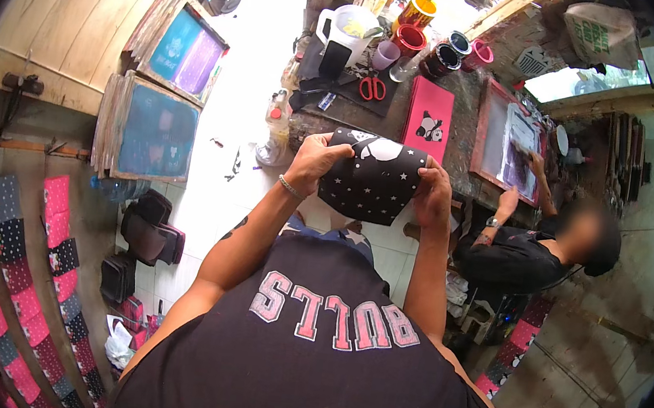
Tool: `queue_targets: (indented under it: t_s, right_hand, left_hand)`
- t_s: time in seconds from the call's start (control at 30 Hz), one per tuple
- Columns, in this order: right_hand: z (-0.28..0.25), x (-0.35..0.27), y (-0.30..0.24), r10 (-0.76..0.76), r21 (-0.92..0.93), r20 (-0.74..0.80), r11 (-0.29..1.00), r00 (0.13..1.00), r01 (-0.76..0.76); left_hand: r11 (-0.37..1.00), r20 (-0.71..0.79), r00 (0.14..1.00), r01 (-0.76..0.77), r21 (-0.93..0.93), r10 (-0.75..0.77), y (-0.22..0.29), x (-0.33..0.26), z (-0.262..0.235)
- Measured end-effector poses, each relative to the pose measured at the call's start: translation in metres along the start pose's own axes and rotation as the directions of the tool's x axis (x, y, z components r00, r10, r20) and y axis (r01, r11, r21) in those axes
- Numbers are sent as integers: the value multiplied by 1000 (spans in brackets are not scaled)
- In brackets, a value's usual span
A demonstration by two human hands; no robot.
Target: The person repeatedly picks up small patterned panels from a workbench, walks to a wall, and hangs them in a sequence. The person handles both black and pink panels with panda and star motifs, placing them one at a time onto the wall surface.
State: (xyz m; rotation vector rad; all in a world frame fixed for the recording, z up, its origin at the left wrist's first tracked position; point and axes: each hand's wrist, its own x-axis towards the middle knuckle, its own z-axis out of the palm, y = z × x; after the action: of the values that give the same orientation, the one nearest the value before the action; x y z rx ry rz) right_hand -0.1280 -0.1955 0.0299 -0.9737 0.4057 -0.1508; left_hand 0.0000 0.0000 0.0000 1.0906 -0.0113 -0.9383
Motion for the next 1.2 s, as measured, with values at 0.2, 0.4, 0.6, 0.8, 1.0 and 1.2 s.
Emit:
queue_targets:
  t_s: [0.2,0.4,0.6,0.8,1.0,1.2]
  right_hand:
    - [13,13,6,6,38,-7,999,1000,-6]
    - [7,19,15,-3,-35,6,999,1000,4]
    - [2,20,20,7,6,47,1000,999,-7]
    - [5,20,25,41,50,12,998,999,-42]
    - [17,16,22,62,-17,-23,998,998,-63]
    - [14,18,24,30,-78,-19,996,999,-31]
  left_hand:
    - [999,-16,999,33,-19,-33,5,-3,-14]
    - [994,-4,1000,17,-112,-18,2,-3,-18]
    - [994,-32,999,21,-110,-24,-1,-2,-23]
    - [998,-37,998,46,-40,-48,1,-8,-26]
    - [985,-20,1000,17,-170,-21,-2,-11,-39]
    - [960,-77,997,10,-281,-33,-3,-19,-46]
